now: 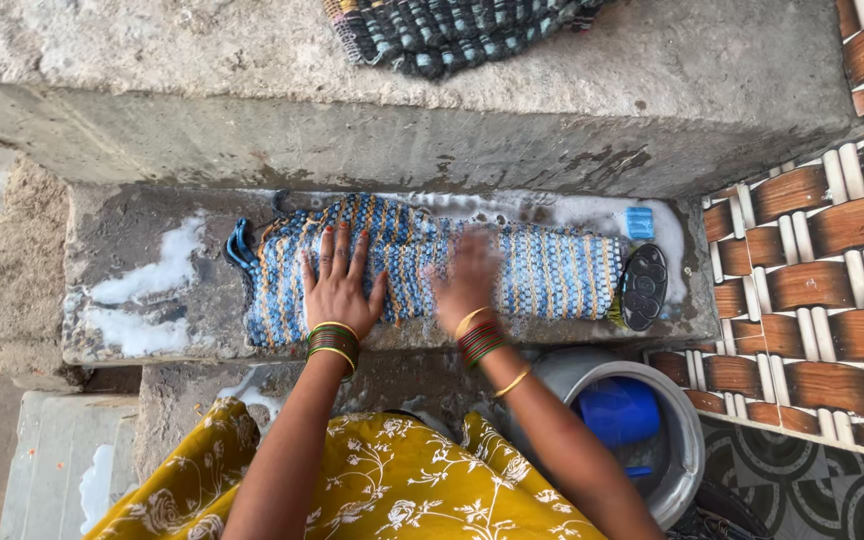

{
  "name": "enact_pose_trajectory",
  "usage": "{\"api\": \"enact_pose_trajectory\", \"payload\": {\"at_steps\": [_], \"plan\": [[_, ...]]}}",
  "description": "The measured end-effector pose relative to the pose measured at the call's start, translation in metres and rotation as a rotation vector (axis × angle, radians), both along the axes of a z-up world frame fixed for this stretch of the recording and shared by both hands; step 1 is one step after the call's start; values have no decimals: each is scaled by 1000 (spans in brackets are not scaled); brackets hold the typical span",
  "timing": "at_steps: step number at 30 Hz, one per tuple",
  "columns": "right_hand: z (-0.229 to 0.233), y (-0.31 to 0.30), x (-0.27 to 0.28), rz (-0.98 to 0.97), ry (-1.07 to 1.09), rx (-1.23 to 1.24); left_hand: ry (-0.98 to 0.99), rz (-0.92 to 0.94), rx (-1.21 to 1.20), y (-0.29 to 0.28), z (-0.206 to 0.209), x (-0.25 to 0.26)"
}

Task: The person washes a rug by hand, scrubbing it with a brush and soap on a concrete step before rinsing it in a bucket of water and wringing it out.

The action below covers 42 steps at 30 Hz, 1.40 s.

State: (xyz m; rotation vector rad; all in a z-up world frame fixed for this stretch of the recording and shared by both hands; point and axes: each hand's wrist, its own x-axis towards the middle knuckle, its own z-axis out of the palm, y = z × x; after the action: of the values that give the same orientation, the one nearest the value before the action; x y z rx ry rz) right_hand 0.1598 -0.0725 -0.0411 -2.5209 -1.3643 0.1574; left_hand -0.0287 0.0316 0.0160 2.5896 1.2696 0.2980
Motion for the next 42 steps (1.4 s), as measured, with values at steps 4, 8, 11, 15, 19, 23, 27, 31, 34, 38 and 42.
{"api": "enact_pose_trajectory", "payload": {"at_steps": [4,8,11,15,19,23,27,31,34,38,42], "plan": [[43,-2,-49,356,-243,-28,-18,3,-15,-2,0,0],[73,-29,6,130,-89,-109,14,4,-14,-1,1,-1],[76,-44,49,-204,-91,-373,18,4,-8,1,1,2],[51,-40,62,-268,-141,-328,38,4,4,0,1,0],[21,-11,-14,64,-207,128,35,4,-7,1,2,1],[33,-7,-16,217,-69,44,37,7,-20,0,2,2],[46,-40,55,-158,-67,-97,28,6,-8,0,2,1],[32,-65,103,-389,-106,-140,20,7,-19,1,0,0],[22,-48,85,-323,-221,-125,-1,3,-10,1,0,0],[35,2,1,-72,101,-113,-4,5,-29,1,-1,0],[56,12,-51,613,1,291,-13,2,-41,2,-1,0]]}}
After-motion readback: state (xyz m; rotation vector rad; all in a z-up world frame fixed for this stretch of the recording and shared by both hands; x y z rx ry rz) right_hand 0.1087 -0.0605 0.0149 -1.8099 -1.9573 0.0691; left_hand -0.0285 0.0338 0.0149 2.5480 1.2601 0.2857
